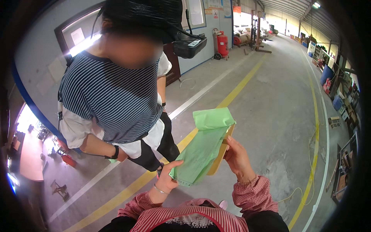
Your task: Operate an industrial wood-cutting or panel-processing machine, adjusting settings on a control panel and handling wood materials.
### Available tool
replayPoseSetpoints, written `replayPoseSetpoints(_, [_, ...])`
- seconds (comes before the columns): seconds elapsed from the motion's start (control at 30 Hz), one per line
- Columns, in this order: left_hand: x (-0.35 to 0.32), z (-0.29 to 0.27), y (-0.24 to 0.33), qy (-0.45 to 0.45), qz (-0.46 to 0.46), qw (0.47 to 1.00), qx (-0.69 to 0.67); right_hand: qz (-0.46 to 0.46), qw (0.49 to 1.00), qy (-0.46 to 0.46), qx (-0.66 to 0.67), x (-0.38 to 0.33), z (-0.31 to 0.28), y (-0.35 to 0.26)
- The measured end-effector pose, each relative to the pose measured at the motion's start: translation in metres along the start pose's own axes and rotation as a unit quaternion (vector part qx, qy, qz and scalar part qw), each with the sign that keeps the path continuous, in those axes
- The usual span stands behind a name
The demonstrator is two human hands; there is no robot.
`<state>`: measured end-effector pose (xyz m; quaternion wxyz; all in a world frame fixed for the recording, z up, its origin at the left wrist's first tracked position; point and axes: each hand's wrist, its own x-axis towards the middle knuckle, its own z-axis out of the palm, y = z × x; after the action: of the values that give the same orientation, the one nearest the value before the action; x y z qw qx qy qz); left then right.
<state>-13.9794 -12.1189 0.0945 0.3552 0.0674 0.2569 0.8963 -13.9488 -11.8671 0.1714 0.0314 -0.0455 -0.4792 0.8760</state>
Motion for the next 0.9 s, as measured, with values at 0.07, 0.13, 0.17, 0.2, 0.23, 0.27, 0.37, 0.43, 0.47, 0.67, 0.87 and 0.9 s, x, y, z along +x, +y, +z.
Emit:
replayPoseSetpoints(0.07, [-0.001, 0.001, -0.006, 0.013, 0.054, 0.994, 0.093, 0.004, 1.000, 0.003, 0.001, 0.001, -0.003, 0.001])
replayPoseSetpoints(0.13, [0.002, -0.005, -0.008, 0.025, 0.109, 0.976, 0.185, 0.003, 1.000, -0.009, -0.002, 0.002, -0.004, 0.000])
replayPoseSetpoints(0.17, [0.007, -0.015, -0.008, 0.072, 0.050, 0.986, 0.140, 0.003, 1.000, -0.010, -0.003, 0.002, -0.004, 0.000])
replayPoseSetpoints(0.2, [0.011, -0.024, -0.008, 0.118, -0.010, 0.989, 0.094, 0.003, 1.000, -0.010, -0.005, 0.002, -0.004, -0.001])
replayPoseSetpoints(0.23, [0.010, -0.018, -0.008, 0.118, -0.011, 0.989, 0.093, 0.004, 1.000, -0.007, -0.008, 0.000, -0.007, -0.001])
replayPoseSetpoints(0.27, [0.011, -0.009, -0.007, 0.103, -0.042, 0.994, 0.000, 0.004, 1.000, -0.006, -0.008, -0.001, -0.008, -0.002])
replayPoseSetpoints(0.37, [0.014, -0.015, -0.016, 0.111, -0.045, 0.992, -0.033, 0.004, 1.000, 0.004, -0.007, -0.003, -0.011, -0.002])
replayPoseSetpoints(0.43, [0.015, -0.020, -0.020, 0.135, -0.017, 0.990, 0.026, 0.000, 1.000, -0.004, -0.013, -0.003, -0.012, -0.002])
replayPoseSetpoints(0.47, [0.015, -0.019, -0.020, 0.135, -0.022, 0.990, 0.016, 0.000, 1.000, -0.004, -0.013, -0.003, -0.012, -0.002])
replayPoseSetpoints(0.67, [0.016, -0.030, -0.021, 0.139, -0.015, 0.990, 0.019, -0.003, 1.000, -0.005, -0.010, -0.002, -0.009, 0.000])
replayPoseSetpoints(0.87, [0.007, 0.013, -0.010, 0.171, -0.004, 0.977, 0.130, 0.002, 1.000, 0.012, 0.011, 0.001, -0.019, 0.010])
replayPoseSetpoints(0.9, [0.003, 0.029, -0.005, 0.183, 0.003, 0.963, 0.196, 0.002, 1.000, 0.012, 0.023, 0.003, -0.019, 0.010])
